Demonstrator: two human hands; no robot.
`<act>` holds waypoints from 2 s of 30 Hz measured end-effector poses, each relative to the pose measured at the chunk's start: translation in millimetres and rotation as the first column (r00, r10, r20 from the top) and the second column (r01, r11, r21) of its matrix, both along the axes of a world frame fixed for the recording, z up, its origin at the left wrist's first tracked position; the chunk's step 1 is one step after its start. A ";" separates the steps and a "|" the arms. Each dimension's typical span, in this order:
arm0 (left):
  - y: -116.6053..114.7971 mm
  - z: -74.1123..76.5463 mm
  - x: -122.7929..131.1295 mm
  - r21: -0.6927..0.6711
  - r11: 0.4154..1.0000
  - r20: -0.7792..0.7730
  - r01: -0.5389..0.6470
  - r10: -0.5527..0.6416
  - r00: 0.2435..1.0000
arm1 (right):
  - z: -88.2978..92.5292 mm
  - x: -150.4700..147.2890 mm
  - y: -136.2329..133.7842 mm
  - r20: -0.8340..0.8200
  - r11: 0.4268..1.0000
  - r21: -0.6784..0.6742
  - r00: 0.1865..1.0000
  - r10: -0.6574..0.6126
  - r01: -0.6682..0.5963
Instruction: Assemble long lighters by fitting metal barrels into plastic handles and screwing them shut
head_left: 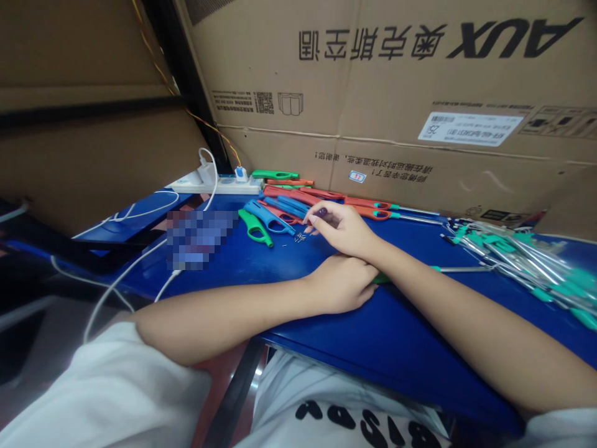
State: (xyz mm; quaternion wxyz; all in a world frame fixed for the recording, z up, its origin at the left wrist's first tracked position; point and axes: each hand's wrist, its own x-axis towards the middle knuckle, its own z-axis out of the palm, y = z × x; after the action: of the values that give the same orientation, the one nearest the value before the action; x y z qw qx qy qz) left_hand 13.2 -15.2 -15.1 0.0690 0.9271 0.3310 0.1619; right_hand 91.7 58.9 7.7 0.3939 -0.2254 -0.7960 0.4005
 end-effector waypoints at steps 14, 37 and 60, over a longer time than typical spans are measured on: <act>2.8 0.2 -1.2 0.007 1.000 0.027 0.026 -0.026 0.999 | 9.2 1.4 -2.1 -0.191 0.996 -0.085 0.981 -0.019 0.003; 8.1 -1.1 -1.2 -0.094 0.992 0.194 0.085 -0.066 0.979 | 18.1 43.5 -17.2 -0.315 0.904 -0.414 0.916 -0.250 0.104; 20.2 11.3 -6.9 -0.016 0.999 0.742 -0.041 0.040 0.670 | -1.9 135.2 -35.1 -0.433 0.729 -0.669 0.720 -0.543 0.148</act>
State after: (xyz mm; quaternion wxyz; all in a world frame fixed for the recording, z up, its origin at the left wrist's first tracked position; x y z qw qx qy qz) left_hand 6.3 5.0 -3.8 0.1928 0.7742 0.2948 0.5259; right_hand 226.9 23.9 5.8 0.6064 -0.3492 -0.4012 0.5910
